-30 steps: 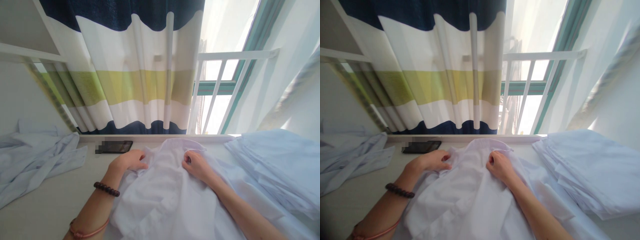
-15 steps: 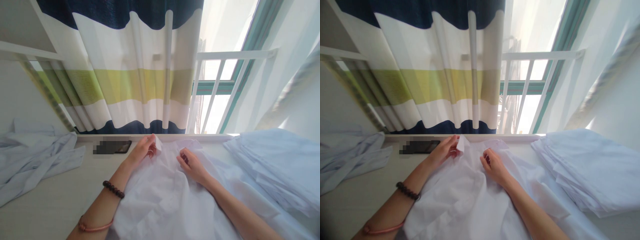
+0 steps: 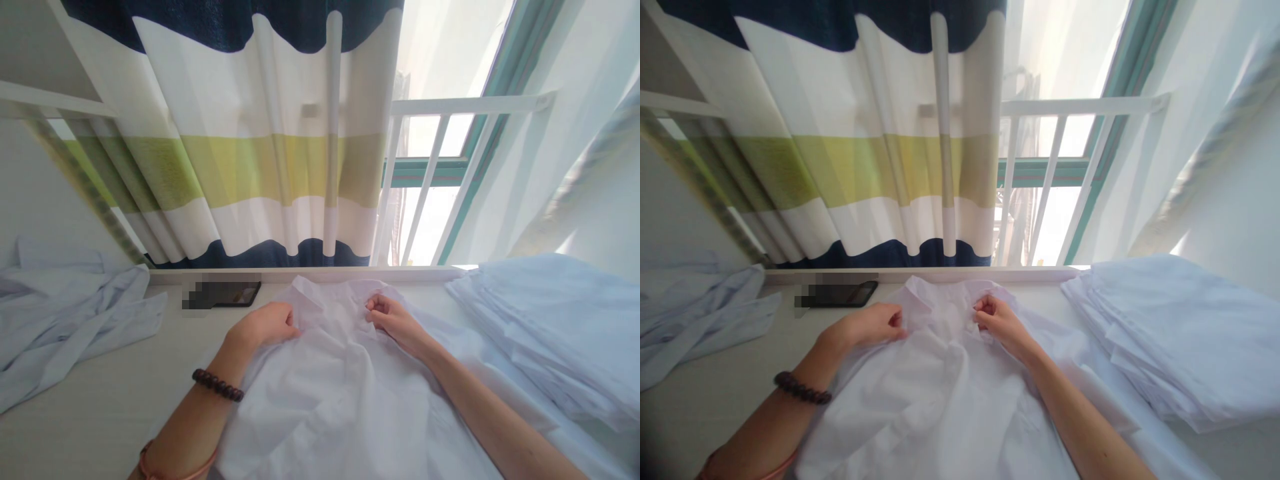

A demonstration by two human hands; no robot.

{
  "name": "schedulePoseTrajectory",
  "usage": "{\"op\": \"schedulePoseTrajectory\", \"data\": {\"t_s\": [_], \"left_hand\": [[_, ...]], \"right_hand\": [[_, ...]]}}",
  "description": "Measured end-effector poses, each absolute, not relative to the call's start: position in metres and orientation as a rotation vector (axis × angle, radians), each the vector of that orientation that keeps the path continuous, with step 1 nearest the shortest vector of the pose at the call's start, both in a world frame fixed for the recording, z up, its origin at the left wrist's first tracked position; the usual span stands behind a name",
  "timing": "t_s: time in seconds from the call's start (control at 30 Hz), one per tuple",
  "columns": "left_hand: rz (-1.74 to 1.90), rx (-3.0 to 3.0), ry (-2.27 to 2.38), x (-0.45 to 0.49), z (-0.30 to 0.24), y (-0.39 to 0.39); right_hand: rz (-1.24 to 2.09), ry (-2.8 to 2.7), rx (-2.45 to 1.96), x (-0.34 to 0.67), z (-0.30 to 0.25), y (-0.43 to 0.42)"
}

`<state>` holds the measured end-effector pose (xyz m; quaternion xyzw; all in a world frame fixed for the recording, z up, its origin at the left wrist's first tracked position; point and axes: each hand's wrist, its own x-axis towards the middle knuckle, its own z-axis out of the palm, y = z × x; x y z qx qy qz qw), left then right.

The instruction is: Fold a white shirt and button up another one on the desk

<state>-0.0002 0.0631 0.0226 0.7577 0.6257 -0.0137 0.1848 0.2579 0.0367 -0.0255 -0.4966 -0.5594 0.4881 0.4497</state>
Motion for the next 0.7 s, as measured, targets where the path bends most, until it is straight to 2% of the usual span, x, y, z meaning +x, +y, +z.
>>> {"op": "schedulePoseTrajectory", "data": {"t_s": [0.33,0.7], "left_hand": [[-0.175,2.133,1.731,-0.001,0.032,0.059],[0.044,2.193,1.548,0.008,0.026,0.065]], "right_hand": [[1.141,-1.357,-1.427,0.254,-0.015,0.026],[0.295,-1.701,-1.38,0.248,-0.037,0.031]]}}
